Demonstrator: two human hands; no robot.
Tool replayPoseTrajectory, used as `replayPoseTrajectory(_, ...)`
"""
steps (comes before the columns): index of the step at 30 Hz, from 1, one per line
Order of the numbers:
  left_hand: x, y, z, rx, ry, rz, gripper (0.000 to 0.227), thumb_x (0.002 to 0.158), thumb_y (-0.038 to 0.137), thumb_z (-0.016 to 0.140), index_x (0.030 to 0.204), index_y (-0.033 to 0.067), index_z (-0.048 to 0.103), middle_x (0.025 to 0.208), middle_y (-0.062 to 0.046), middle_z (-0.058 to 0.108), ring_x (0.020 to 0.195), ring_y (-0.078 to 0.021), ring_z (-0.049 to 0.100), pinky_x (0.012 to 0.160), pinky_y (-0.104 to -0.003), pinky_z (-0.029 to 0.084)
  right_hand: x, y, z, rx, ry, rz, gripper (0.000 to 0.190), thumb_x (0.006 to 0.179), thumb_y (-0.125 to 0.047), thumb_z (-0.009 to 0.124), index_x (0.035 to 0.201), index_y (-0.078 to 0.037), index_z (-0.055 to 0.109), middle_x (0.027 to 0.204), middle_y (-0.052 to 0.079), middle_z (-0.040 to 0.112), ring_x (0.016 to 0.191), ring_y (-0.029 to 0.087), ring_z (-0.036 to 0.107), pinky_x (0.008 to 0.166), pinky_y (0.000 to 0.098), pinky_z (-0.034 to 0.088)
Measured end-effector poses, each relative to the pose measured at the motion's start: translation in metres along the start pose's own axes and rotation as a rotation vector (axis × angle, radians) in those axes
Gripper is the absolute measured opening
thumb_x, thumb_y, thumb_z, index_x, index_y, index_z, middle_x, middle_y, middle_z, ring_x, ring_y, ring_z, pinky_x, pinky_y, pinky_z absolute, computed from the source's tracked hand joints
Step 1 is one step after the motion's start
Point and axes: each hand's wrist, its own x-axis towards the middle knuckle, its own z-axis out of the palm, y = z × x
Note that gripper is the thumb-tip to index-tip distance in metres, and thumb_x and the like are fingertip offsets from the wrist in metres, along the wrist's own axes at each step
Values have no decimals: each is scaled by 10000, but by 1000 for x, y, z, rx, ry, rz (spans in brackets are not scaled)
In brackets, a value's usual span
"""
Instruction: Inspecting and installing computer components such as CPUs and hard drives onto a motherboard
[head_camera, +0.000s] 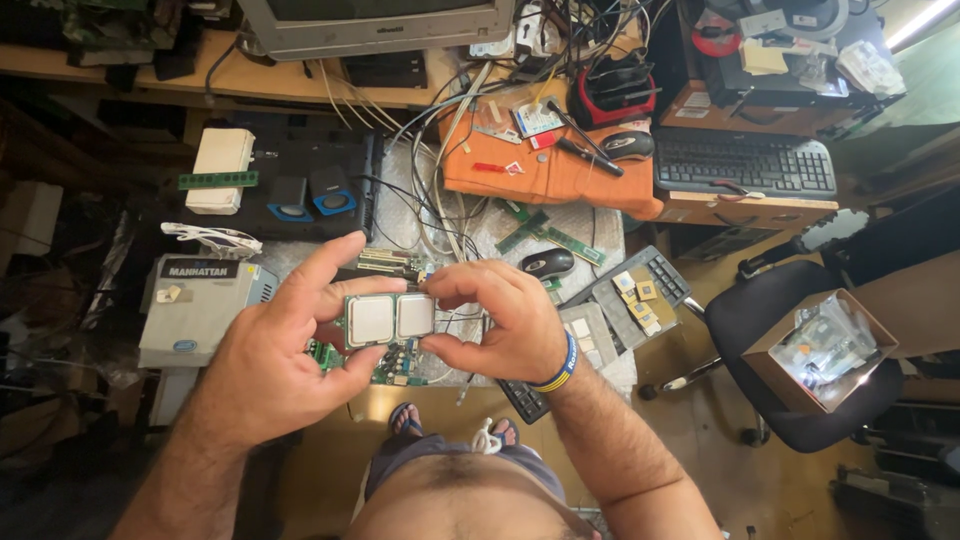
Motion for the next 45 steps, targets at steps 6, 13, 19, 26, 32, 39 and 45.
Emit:
replayPoseTrajectory(6,2,-3,3,-3,-24,-8,884,743,96,796,1516,56,367,1222,-16,786,760,-73,763,710,-204,629,-5,2,-3,2,6,30,410,872,-332,826,1136,-91,624,1100,57,732,949,228,736,868,352,601)
replayPoseTrajectory(13,-24,-68,51,80,-30,-164,700,679,29,757,1354,186,665,1650,-52,496,1103,-144,633,822,-283,494,-69,30,-23,8,2,165,401,917,-382,771,1179,-131,598,1148,37,709,876,189,737,862,333,602)
replayPoseTrajectory(19,-62,-124,102,-16,-96,-320,761,742,19,732,1470,96,522,1397,-52,644,1414,-203,471,1211,-371,211,-166,71,-58,-126,-12,443,386,882,-408,778,1100,-124,634,1000,30,712,826,186,712,802,317,575)
replayPoseTrajectory(26,-43,-114,103,-331,-312,-518,648,688,70,824,1330,140,767,786,-25,846,628,-118,716,688,-234,529,-229,93,-88,-323,-2,608,383,824,-347,826,1096,-119,681,965,20,733,797,157,717,803,310,569)
replayPoseTrajectory(32,-81,-57,115,-178,52,-286,482,754,140,786,1223,235,727,1223,68,798,977,-37,785,902,-194,583,-187,113,-54,-232,-73,464,401,751,-266,878,1056,-93,683,928,22,745,789,142,735,760,288,576)
replayPoseTrajectory(39,-148,-75,75,-296,228,-333,508,755,44,761,1241,161,669,1239,40,787,913,-70,778,840,-209,623,-52,82,92,-111,-397,190,349,802,-331,848,1033,-113,703,806,-17,697,608,107,629,570,286,542)
replayPoseTrajectory(45,-210,-133,31,-291,327,-409,520,753,74,765,1261,143,677,1200,87,796,642,-57,705,697,-190,587,35,59,269,-188,-553,201,374,849,-476,726,1034,-155,672,718,-16,614,648,232,640,534,438,480)
